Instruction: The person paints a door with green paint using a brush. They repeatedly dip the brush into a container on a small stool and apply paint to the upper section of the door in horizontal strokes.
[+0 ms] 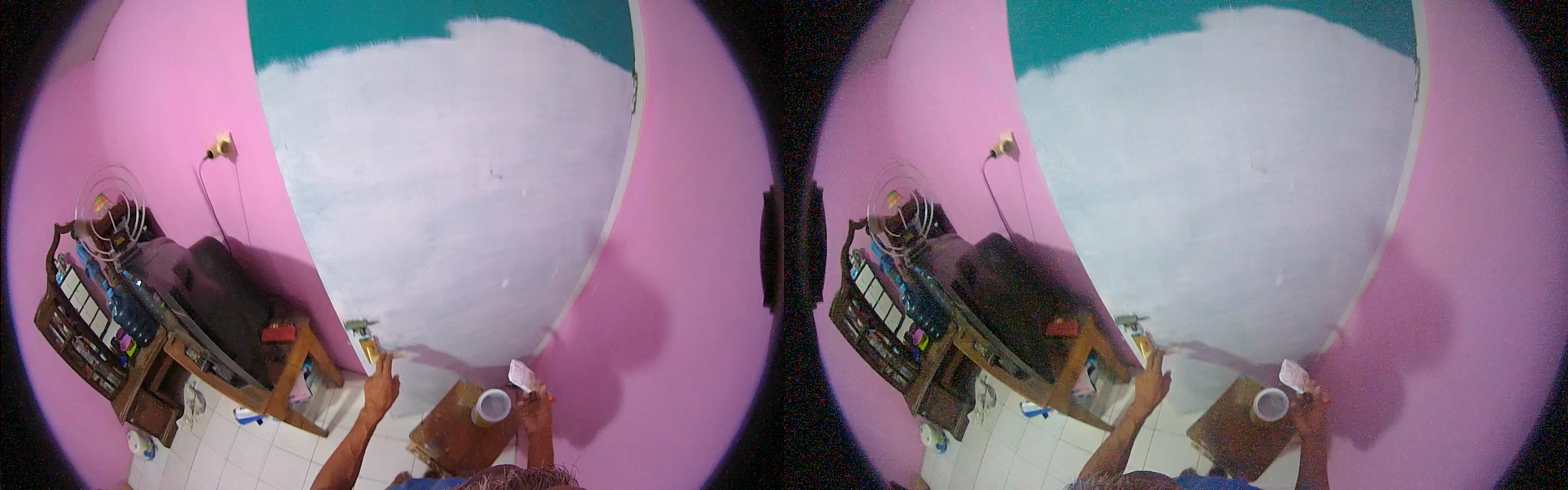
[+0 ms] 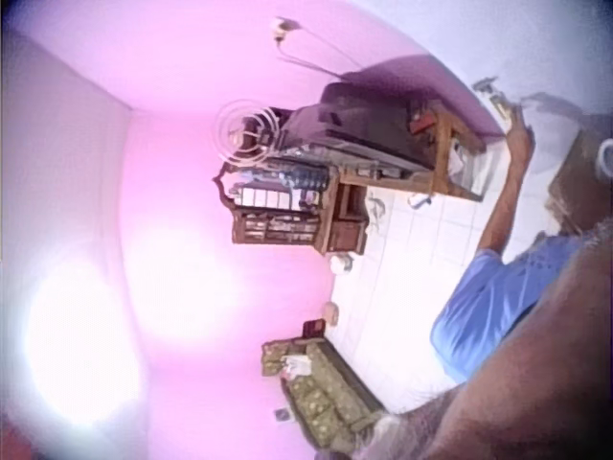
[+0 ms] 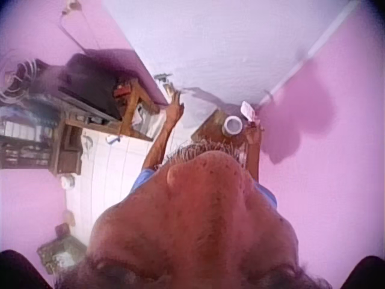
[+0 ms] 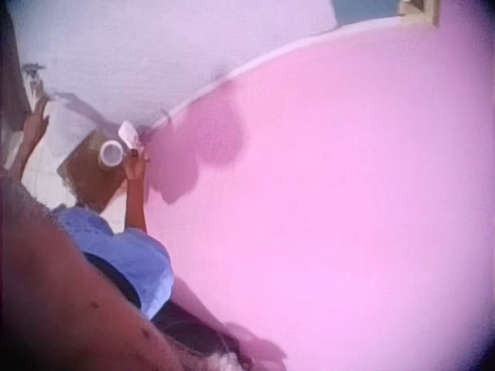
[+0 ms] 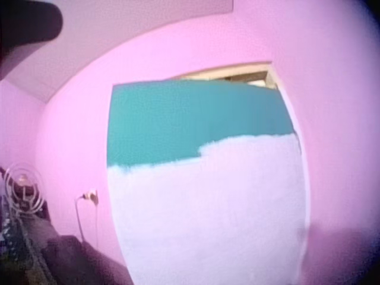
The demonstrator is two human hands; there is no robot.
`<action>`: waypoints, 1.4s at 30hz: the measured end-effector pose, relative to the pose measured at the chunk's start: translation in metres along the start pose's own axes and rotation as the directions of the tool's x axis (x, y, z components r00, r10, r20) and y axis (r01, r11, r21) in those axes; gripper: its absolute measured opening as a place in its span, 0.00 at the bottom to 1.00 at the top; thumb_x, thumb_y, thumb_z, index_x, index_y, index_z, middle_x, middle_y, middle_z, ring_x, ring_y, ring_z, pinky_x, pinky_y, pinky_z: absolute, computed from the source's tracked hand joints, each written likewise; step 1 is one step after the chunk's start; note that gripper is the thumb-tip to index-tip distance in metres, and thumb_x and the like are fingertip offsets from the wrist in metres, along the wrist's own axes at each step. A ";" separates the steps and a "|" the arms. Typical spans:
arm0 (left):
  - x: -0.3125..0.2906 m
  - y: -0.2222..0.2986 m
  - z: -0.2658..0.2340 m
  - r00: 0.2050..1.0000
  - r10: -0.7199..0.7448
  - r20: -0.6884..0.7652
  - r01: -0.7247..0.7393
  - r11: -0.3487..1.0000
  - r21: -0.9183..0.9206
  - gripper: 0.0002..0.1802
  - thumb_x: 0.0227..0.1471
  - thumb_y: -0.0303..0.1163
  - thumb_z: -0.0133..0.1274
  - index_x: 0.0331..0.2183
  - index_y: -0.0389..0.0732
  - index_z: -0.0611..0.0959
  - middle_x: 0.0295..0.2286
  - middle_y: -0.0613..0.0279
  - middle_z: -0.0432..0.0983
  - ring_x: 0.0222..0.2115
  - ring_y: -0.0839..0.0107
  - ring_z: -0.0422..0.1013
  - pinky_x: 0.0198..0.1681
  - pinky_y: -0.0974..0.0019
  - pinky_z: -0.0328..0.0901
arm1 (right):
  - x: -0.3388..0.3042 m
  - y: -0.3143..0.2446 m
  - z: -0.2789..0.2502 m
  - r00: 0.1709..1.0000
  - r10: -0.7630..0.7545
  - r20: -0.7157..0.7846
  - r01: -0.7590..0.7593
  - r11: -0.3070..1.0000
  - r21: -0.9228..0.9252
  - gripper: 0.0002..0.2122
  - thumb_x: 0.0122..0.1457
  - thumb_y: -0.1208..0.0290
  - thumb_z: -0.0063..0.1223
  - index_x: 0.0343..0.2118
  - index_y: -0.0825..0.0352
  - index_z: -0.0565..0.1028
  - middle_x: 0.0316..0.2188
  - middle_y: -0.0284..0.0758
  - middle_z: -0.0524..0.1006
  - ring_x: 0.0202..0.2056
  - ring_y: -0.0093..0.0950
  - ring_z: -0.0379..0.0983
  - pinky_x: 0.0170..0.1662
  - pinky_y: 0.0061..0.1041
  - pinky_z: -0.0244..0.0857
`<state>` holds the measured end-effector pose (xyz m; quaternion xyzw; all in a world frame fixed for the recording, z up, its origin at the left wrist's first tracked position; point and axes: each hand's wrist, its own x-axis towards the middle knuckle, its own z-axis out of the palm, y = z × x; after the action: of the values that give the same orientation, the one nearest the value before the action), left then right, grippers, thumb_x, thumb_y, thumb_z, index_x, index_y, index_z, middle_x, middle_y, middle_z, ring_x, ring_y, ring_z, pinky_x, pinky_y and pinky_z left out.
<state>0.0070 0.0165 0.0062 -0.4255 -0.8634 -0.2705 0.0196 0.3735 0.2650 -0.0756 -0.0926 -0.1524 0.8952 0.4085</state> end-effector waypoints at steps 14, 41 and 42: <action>-0.011 -0.014 -0.013 0.995 0.090 0.029 -0.090 0.996 0.004 0.37 0.54 0.32 0.58 0.63 0.39 0.66 0.63 0.51 0.61 0.42 0.48 0.78 0.43 0.49 0.75 | 0.073 -0.003 0.549 0.611 -0.521 0.596 0.790 0.439 -0.427 0.15 0.69 0.65 0.53 0.51 0.71 0.75 0.46 0.37 0.77 0.44 0.26 0.75 0.41 0.28 0.73; -0.006 -0.036 -0.020 0.963 0.250 0.096 -0.243 0.967 -0.079 0.43 0.55 0.33 0.59 0.66 0.37 0.59 0.64 0.46 0.57 0.44 0.45 0.77 0.44 0.51 0.76 | 0.165 -0.014 0.724 -0.177 -0.662 0.729 0.793 -0.535 -0.293 0.13 0.63 0.64 0.61 0.43 0.69 0.83 0.32 0.37 0.84 0.32 0.26 0.82 0.35 0.24 0.79; -0.005 -0.036 -0.018 0.961 0.264 0.078 -0.258 0.963 -0.080 0.43 0.55 0.33 0.59 0.66 0.36 0.59 0.63 0.45 0.57 0.44 0.45 0.78 0.44 0.51 0.76 | 0.166 -0.012 0.728 -0.271 -0.588 0.763 0.701 -0.663 -0.262 0.13 0.63 0.63 0.61 0.44 0.67 0.83 0.32 0.36 0.84 0.32 0.26 0.82 0.35 0.24 0.79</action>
<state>-0.0205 -0.0136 0.0045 -0.5477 -0.7898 -0.2760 0.0025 0.0626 0.2554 0.6038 -0.0425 -0.5619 -0.0240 0.8258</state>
